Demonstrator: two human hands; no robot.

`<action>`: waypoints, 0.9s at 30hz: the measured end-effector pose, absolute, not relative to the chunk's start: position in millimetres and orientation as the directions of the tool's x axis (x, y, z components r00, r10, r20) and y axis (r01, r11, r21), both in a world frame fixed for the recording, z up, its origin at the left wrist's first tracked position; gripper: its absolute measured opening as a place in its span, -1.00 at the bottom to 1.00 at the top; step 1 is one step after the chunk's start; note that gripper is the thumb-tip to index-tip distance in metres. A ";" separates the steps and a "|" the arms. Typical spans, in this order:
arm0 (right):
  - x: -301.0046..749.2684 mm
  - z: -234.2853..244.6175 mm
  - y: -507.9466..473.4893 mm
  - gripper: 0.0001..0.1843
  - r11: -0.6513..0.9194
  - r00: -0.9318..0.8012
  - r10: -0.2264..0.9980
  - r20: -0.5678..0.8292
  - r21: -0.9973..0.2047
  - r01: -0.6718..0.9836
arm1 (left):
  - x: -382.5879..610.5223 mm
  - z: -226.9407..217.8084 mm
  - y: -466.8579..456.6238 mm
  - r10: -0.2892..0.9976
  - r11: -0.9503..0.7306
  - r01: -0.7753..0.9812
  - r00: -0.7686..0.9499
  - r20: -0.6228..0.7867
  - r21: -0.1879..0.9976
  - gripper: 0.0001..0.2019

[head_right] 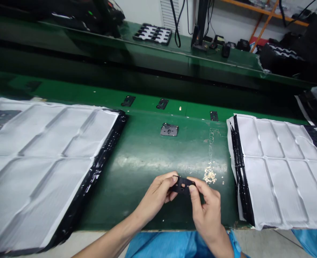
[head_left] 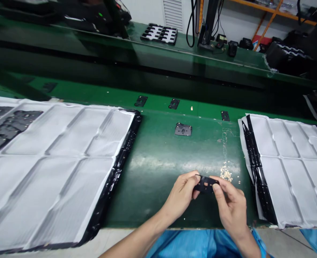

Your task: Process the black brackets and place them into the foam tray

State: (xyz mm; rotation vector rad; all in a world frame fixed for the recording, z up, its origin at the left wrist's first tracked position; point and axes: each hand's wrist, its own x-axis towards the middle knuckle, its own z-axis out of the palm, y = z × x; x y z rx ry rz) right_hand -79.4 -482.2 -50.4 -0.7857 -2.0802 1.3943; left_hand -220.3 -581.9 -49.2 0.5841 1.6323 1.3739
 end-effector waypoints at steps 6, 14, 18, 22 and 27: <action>-80.1 -51.7 -468.9 -0.65 -0.086 -0.685 0.702 -0.195 -0.978 0.190 | -214.0 -40.8 -590.4 0.861 0.265 -0.134 -0.413 -0.297 0.955 -0.59; -81.6 -54.9 -466.9 -0.62 -0.186 -0.703 0.660 -0.265 -0.964 0.189 | -215.2 -36.3 -593.1 0.848 0.293 -0.155 -0.415 -0.331 0.944 -0.61; -86.8 -51.5 -468.5 -0.64 -0.134 -0.688 0.683 -0.246 -0.968 0.213 | -218.2 -36.4 -593.6 0.848 0.292 -0.137 -0.421 -0.323 0.946 -0.59; -93.9 -46.2 -471.6 -0.64 -0.092 -0.677 0.703 -0.218 -0.972 0.217 | -221.7 -36.5 -595.3 0.849 0.292 -0.073 -0.440 -0.293 0.954 -0.58; -98.7 -45.0 -474.1 -0.65 -0.046 -0.669 0.722 -0.179 -0.976 0.212 | -225.0 -36.8 -597.1 0.866 0.306 0.017 -0.420 -0.271 0.952 -0.59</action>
